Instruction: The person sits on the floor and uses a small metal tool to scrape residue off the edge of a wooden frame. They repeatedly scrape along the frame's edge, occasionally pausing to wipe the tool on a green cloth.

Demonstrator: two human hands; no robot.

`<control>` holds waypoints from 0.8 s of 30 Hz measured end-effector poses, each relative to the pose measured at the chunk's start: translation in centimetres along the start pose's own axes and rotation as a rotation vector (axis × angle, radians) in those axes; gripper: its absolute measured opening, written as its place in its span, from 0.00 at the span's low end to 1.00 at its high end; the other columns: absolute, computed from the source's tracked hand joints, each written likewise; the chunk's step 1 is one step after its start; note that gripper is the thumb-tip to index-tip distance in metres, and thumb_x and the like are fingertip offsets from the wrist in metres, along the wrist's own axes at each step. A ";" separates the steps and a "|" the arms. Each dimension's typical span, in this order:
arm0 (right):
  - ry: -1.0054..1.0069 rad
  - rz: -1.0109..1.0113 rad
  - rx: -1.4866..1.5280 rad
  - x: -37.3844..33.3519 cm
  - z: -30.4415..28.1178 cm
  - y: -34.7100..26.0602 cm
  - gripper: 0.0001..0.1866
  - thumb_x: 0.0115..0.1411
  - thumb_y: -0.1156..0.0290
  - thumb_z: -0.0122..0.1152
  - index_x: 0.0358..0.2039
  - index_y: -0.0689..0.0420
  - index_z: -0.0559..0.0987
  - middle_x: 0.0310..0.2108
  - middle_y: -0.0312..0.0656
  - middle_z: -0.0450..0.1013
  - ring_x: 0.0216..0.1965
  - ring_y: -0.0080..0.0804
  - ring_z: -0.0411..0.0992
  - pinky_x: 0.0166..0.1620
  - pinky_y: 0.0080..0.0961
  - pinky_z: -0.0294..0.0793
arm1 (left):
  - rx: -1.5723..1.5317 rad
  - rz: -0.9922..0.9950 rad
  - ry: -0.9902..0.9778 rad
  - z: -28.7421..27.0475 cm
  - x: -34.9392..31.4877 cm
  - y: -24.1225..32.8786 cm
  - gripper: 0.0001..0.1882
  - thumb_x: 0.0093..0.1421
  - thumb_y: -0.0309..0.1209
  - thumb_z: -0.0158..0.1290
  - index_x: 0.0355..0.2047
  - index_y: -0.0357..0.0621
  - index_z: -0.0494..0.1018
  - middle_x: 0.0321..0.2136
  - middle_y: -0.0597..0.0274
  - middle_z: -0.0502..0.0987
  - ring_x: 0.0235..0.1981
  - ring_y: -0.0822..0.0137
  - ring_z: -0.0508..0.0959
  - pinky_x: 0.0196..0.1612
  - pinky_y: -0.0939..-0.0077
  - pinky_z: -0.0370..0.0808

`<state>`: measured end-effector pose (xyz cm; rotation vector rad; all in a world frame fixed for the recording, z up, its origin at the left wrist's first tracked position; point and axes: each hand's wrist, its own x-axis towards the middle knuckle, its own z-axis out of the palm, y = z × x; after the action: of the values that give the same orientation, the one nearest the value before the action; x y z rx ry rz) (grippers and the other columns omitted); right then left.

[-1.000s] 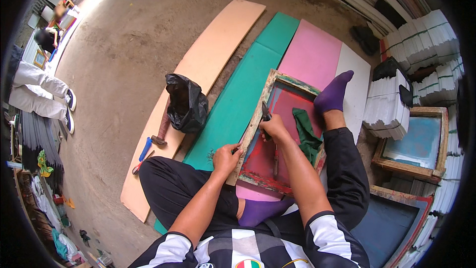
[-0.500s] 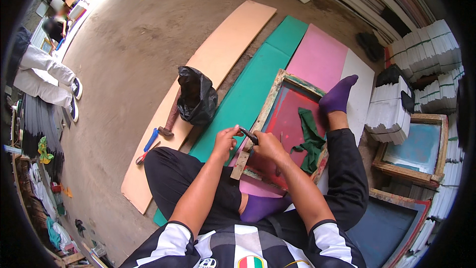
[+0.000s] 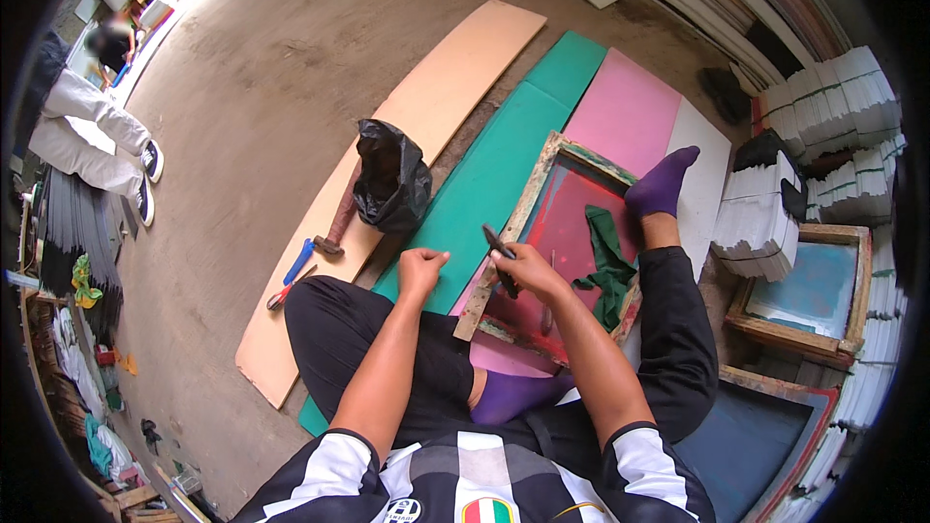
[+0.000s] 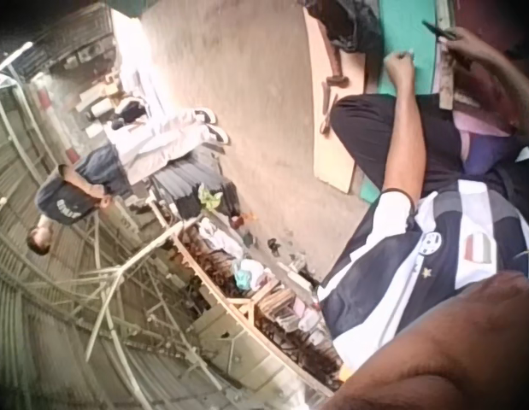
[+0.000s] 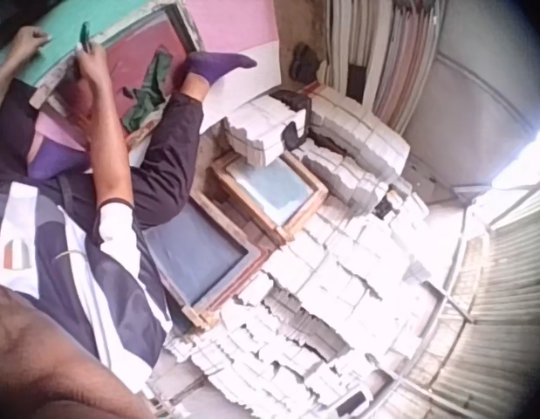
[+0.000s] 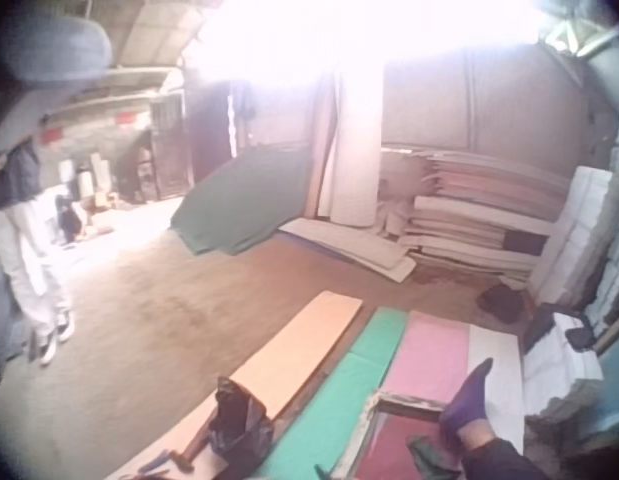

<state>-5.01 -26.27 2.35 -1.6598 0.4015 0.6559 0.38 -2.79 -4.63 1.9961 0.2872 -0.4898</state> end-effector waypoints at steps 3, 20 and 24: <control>0.074 0.067 0.439 1.4 -2.2 0.0 0.23 0.75 0.54 0.50 0.57 0.62 0.71 0.35 0.50 0.80 0.29 0.39 0.82 0.32 0.37 0.82 | 0.426 -0.033 0.032 -0.7 -1.4 1.6 0.16 0.53 0.42 0.70 0.33 0.44 0.86 0.30 0.50 0.85 0.33 0.50 0.86 0.38 0.55 0.80; 0.229 0.163 0.810 6.6 -6.2 -0.1 0.17 0.72 0.59 0.55 0.48 0.60 0.73 0.29 0.48 0.78 0.22 0.36 0.78 0.24 0.36 0.82 | 0.454 0.245 -0.227 3.7 -5.1 3.7 0.23 0.55 0.49 0.66 0.46 0.49 0.85 0.36 0.51 0.85 0.38 0.50 0.85 0.43 0.58 0.80; 0.298 0.215 0.411 5.6 -6.6 -1.7 0.08 0.62 0.72 0.63 0.40 0.58 0.75 0.22 0.41 0.74 0.16 0.29 0.72 0.21 0.31 0.76 | 0.446 0.268 -0.165 4.1 -5.2 3.1 0.21 0.55 0.48 0.66 0.44 0.50 0.86 0.35 0.51 0.85 0.37 0.49 0.85 0.41 0.56 0.80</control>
<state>1.61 -31.85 0.80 -1.3289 0.8789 0.4429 -3.84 -7.83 -1.40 2.3613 -0.2109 -0.5773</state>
